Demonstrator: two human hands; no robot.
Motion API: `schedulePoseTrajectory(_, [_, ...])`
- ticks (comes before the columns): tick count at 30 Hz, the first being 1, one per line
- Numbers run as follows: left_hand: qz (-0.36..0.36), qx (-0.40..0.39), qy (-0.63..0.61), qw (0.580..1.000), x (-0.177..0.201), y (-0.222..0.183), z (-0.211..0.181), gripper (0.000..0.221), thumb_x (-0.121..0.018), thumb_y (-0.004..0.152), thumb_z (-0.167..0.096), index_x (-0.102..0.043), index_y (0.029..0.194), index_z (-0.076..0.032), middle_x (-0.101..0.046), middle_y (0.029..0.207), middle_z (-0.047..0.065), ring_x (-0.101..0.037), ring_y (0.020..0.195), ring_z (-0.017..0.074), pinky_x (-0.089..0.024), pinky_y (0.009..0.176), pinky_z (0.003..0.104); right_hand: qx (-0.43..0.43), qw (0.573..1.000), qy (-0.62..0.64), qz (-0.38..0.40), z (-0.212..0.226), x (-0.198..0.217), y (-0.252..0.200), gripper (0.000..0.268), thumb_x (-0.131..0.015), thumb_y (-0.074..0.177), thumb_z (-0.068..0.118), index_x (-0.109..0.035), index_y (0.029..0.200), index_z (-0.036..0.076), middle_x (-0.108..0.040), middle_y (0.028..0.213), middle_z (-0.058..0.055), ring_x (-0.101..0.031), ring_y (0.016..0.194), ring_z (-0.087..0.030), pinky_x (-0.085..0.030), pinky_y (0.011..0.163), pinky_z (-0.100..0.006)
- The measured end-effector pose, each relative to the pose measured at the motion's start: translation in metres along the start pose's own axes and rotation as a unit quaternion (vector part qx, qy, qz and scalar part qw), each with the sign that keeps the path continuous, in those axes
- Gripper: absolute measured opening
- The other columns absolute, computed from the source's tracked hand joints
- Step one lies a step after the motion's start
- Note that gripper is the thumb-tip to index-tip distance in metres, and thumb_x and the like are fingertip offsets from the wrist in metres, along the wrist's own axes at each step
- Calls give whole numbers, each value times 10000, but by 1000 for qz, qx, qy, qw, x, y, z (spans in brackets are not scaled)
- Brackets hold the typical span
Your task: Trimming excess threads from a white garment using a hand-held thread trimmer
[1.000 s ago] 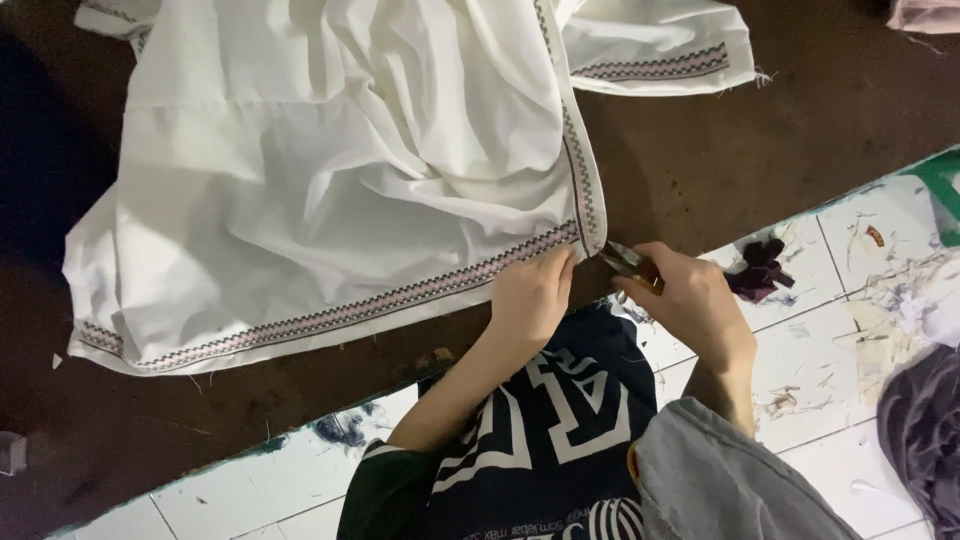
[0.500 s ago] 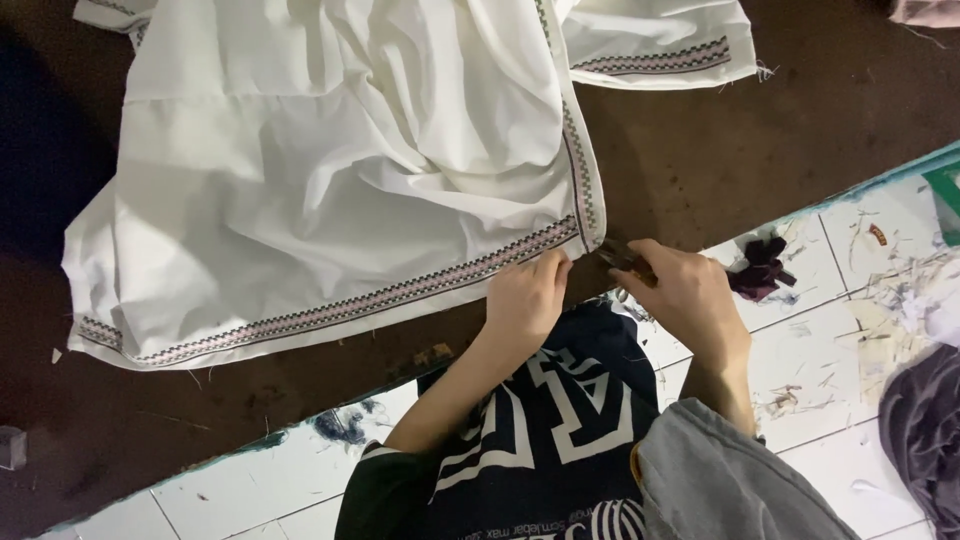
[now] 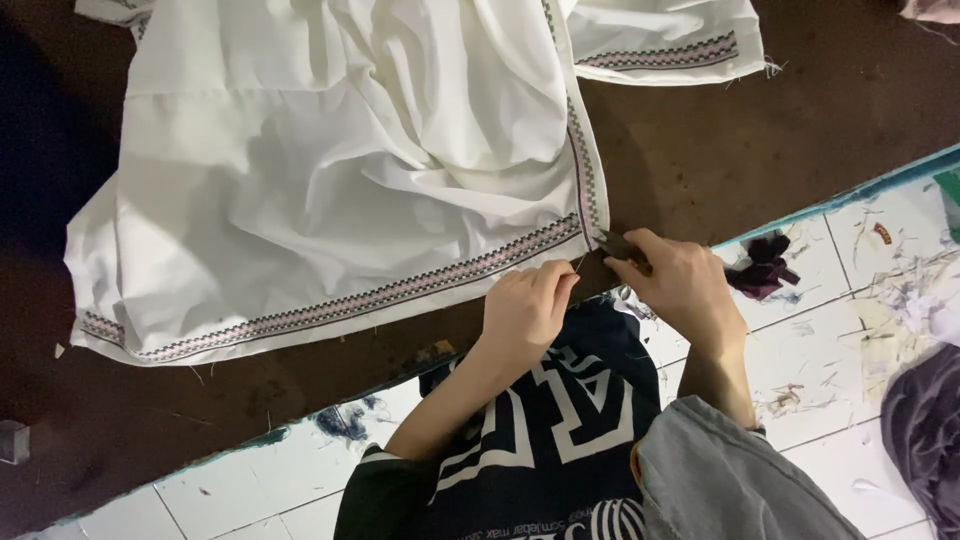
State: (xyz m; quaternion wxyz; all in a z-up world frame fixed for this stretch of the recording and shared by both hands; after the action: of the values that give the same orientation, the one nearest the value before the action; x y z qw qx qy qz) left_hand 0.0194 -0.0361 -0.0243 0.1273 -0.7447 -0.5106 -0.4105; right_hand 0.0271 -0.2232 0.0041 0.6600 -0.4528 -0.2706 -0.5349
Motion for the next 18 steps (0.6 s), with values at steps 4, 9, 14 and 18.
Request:
schedulePoseTrajectory(4, [-3, -7, 1, 1000, 4, 1, -3, 58, -629, 1012, -157, -603, 1005, -105, -574, 586, 17, -616, 506, 200, -461, 524, 288, -18, 1000, 5, 5, 3, 10, -6, 266, -735, 957, 271, -769, 1151, 93, -794, 918, -168, -781, 820, -335, -621, 750, -405])
schedulePoseTrajectory(9, [6, 2, -9, 1000, 5, 2, -5, 60, -629, 1012, -152, -606, 1000, -98, -582, 589, 16, -606, 498, 188, -458, 523, 283, 1, 1000, -8, 17, 0, 6, -4, 276, -722, 947, 299, -753, 1150, 114, -796, 913, -136, -777, 835, -333, -611, 758, -434])
schedulePoseTrajectory(14, [14, -11, 5, 1000, 2, 0, -5, 70, -612, 1024, -176, -605, 1022, -107, -582, 598, -1, -612, 508, 171, -460, 530, 274, 21, 1000, -8, 4, -3, -4, 3, 226, -710, 969, 271, -768, 1136, 129, -795, 913, -127, -773, 822, -326, -611, 774, -418])
schedulePoseTrajectory(18, [-13, -39, 35, 999, -3, -3, -21, 86, -593, 1024, -179, -591, 965, -115, -522, 580, 6, -555, 479, 194, -431, 509, 293, 20, 998, -36, -43, -32, -8, -3, 267, -686, 952, 337, -740, 1150, 166, -788, 911, -99, -755, 862, -343, -593, 778, -486])
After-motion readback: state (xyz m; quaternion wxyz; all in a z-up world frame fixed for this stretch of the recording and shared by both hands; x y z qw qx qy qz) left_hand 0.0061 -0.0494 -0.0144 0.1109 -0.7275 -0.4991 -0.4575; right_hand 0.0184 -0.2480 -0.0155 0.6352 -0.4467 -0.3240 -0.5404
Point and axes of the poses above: each hand's wrist, its own y-axis towards the middle knuckle, its own x-axis out of the back of the hand, z = x × y, the point moved 5 cm from there along y, towards the middle knuckle
